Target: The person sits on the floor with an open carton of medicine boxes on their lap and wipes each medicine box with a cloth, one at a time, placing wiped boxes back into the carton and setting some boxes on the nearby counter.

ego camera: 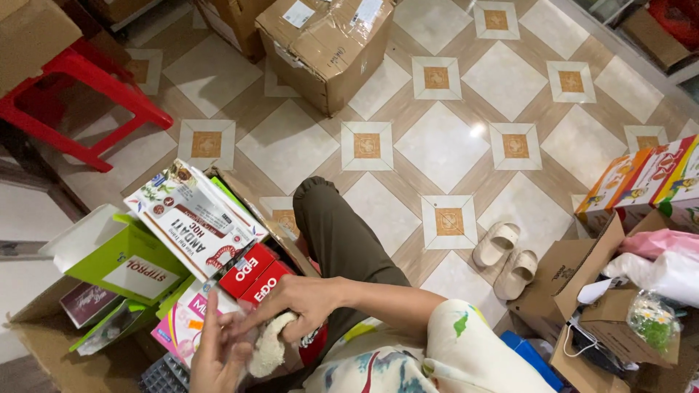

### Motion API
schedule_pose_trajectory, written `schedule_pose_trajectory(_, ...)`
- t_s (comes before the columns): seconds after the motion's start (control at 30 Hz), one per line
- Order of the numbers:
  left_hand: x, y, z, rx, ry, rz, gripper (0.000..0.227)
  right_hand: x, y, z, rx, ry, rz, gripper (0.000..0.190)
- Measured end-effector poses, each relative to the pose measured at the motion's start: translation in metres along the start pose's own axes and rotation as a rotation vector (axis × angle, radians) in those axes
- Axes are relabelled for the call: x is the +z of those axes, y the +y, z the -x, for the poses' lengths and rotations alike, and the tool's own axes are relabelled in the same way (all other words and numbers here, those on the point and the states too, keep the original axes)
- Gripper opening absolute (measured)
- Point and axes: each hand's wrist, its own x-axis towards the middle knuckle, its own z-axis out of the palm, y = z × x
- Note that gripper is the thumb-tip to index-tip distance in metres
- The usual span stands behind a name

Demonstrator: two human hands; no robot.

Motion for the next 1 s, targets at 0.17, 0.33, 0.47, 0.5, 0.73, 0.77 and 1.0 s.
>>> schedule_pose_trajectory(0.17, -0.039, -0.056, -0.017, 0.066, -0.036, -0.023, 0.091, -0.031, 0.001, 0.006, -0.079, 0.142, 0.021, 0.063)
schedule_pose_trajectory(0.33, -0.064, -0.108, -0.031, 0.092, 0.049, 0.008, 0.081, -0.052, 0.005, 0.007, -0.102, 0.207, -0.025, 0.059)
schedule_pose_trajectory(0.47, -0.038, -0.054, -0.055, 0.234, 0.091, 0.297, 0.075, -0.063, 0.005, 0.002, -0.113, 0.213, -0.038, 0.055)
schedule_pose_trajectory(0.5, -0.033, -0.05, -0.06, 0.231, 0.098, 0.522, 0.071, -0.065, 0.002, 0.001, -0.085, 0.2, 0.004, 0.058)
schedule_pose_trajectory(0.73, 0.025, 0.009, -0.035, 0.035, 0.43, 0.988, 0.04, -0.054, -0.03, -0.008, -0.165, 0.164, 0.294, 0.062)
schedule_pose_trajectory(0.77, 0.029, 0.009, -0.026, 0.046, 0.509, 0.999, 0.04, -0.044, -0.026, -0.005, -0.184, 0.102, 0.25, 0.062)
schedule_pose_trajectory(1.0, 0.007, 0.0, 0.05, 0.161, 0.666, 0.816, 0.025, 0.02, -0.014, -0.039, -0.152, 0.058, 0.328, 0.074)
